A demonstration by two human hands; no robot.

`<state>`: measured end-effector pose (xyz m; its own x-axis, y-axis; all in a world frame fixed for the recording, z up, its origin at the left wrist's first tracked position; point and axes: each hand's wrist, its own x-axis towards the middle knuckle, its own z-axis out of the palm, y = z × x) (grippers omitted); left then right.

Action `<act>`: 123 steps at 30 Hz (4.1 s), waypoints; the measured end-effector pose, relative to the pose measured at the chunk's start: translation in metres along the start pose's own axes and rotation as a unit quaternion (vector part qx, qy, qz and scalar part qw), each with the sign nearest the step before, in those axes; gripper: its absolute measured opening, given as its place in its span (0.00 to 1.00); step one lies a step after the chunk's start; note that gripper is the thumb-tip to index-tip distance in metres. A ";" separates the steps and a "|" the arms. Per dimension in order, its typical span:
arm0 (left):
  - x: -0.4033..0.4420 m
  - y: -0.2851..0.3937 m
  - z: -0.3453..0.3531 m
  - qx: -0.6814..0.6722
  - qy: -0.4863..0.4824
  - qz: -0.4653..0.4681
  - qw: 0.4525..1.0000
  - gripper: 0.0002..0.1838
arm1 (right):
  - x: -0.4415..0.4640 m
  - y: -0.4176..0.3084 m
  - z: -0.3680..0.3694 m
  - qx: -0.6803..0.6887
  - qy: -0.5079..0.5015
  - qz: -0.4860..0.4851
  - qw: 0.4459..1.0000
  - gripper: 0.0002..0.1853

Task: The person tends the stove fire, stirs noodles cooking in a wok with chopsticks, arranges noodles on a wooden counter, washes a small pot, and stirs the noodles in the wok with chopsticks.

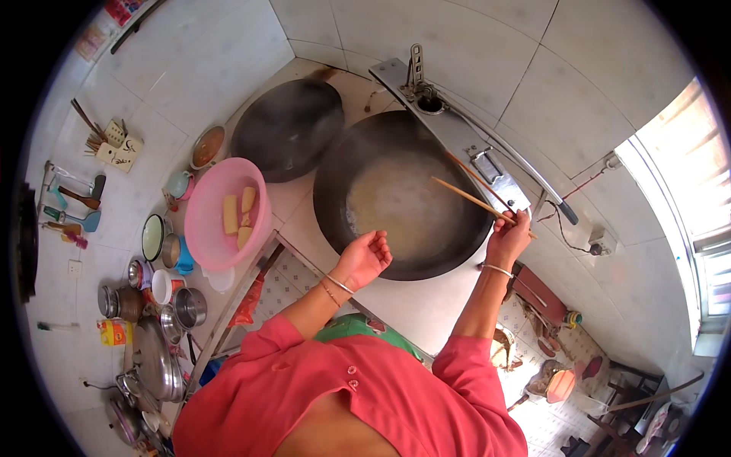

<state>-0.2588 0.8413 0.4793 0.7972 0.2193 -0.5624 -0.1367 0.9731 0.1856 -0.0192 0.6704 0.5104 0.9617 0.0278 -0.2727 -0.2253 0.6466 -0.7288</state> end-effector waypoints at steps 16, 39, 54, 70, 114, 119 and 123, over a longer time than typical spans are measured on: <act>-0.018 0.018 -0.012 0.006 -0.011 0.041 0.999 0.09 | -0.063 -0.001 0.019 -0.154 -0.131 -0.087 0.975 0.13; -0.053 0.046 -0.034 -0.060 0.059 0.130 0.988 0.08 | -0.003 0.260 0.052 -0.402 -0.319 0.051 0.857 0.15; -0.022 0.038 -0.021 -0.028 0.012 0.068 0.997 0.10 | 0.015 0.224 0.020 -0.504 -0.299 -0.018 0.810 0.14; -0.025 0.046 -0.026 -0.035 0.004 0.070 0.997 0.10 | -0.026 0.210 0.028 -0.457 -0.263 0.110 0.843 0.12; -0.066 0.057 -0.061 -0.035 -0.047 0.065 0.996 0.11 | -0.143 0.097 -0.008 -0.362 -0.178 -0.042 0.914 0.20; -0.065 0.056 -0.058 -0.034 -0.052 0.056 0.997 0.11 | -0.137 0.097 -0.009 -0.330 -0.175 -0.004 0.928 0.17; -0.065 0.053 -0.059 -0.036 -0.055 0.044 0.997 0.10 | -0.145 0.091 -0.003 -0.319 -0.167 -0.028 0.932 0.15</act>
<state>-0.3525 0.8832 0.4780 0.8387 0.2995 -0.4548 -0.2488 0.9536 0.1693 -0.1792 0.7230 0.4813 0.9453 0.3136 -0.0902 -0.1182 0.0712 -0.9904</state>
